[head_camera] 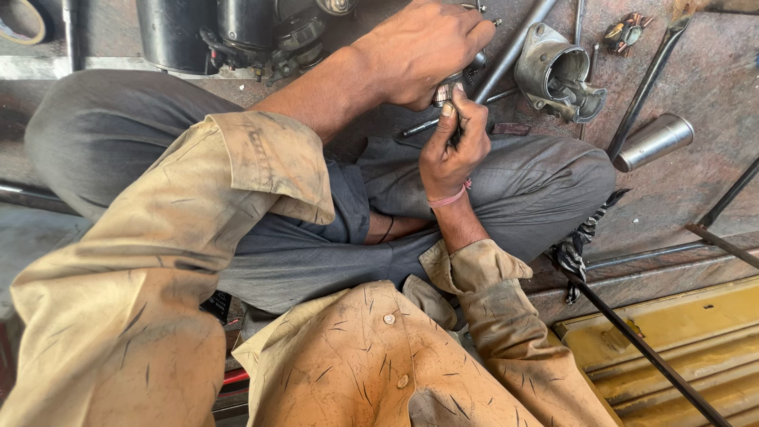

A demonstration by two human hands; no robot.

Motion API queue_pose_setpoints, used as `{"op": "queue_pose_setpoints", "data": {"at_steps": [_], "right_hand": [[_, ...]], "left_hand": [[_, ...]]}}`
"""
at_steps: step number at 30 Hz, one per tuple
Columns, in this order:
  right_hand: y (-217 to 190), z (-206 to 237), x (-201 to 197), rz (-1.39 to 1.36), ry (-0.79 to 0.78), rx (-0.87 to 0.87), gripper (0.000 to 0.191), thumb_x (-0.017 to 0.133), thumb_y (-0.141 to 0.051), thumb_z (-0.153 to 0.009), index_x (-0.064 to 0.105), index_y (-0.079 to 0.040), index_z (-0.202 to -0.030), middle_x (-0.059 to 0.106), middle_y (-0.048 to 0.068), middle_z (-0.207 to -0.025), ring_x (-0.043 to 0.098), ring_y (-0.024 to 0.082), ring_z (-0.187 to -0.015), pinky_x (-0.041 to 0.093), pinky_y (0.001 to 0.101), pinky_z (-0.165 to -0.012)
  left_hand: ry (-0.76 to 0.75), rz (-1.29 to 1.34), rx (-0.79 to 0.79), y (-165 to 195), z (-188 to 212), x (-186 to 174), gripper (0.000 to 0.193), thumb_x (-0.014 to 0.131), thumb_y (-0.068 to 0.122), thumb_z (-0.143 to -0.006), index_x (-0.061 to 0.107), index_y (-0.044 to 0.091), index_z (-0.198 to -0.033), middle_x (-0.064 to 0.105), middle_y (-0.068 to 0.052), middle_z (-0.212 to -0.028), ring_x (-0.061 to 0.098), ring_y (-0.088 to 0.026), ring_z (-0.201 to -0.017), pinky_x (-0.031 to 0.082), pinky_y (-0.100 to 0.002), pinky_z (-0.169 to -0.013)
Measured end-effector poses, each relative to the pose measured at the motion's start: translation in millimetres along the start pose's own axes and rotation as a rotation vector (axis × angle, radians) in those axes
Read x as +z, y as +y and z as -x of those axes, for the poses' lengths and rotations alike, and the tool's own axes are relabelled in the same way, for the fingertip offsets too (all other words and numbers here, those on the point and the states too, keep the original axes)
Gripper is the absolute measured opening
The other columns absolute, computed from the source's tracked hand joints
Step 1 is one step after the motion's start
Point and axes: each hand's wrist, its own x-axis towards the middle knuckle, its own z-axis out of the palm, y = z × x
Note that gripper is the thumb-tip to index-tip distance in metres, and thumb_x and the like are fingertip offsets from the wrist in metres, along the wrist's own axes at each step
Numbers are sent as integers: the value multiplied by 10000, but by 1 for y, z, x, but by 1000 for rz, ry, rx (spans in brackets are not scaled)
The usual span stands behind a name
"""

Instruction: The person sits cross-legged on the ground repairing a starter motor. They hold the armature assembly, use a screwdriver to work on the commutator and brush area, and handle small metal components and parts laid out on the ground around them.

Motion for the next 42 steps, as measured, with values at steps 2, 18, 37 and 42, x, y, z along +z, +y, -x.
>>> {"op": "queue_pose_setpoints", "data": {"at_steps": [2, 18, 37, 42], "right_hand": [[-7, -5, -5, -6, -25, 5, 131, 569, -26, -1093, 626, 51, -1181, 717, 188, -1054, 763, 271, -945, 596, 374, -836], [-24, -20, -26, 17, -154, 46, 98, 600, -12, -1091, 621, 51, -1164, 719, 194, -1055, 775, 279, -962, 592, 370, -841], [-3, 0, -5, -79, 17, -27, 141, 550, -51, -1109, 595, 37, -1209, 727, 183, -1063, 762, 243, -955, 596, 346, -831], [-28, -14, -27, 30, -72, -51, 121, 591, -33, -1081, 625, 24, -1182, 740, 206, -1073, 769, 312, -947, 594, 382, -821]], "left_hand": [[-1, 2, 2, -1, 2, -3, 511, 858, 179, -670, 573, -8, -1052, 663, -145, -960, 689, -338, -932, 516, -457, -835], [0, 23, 4, -1, 3, -2, 547, 850, 194, -654, 571, -5, -1081, 662, -138, -974, 680, -343, -985, 407, -487, -984], [5, 6, 19, 8, 2, -12, 504, 820, 157, -647, 568, -1, -1054, 670, -156, -931, 685, -362, -933, 368, -495, -1058], [-2, 32, 54, 7, 1, -20, 462, 785, 119, -665, 559, -9, -1047, 665, -150, -915, 687, -365, -977, 308, -511, -1169]]}}
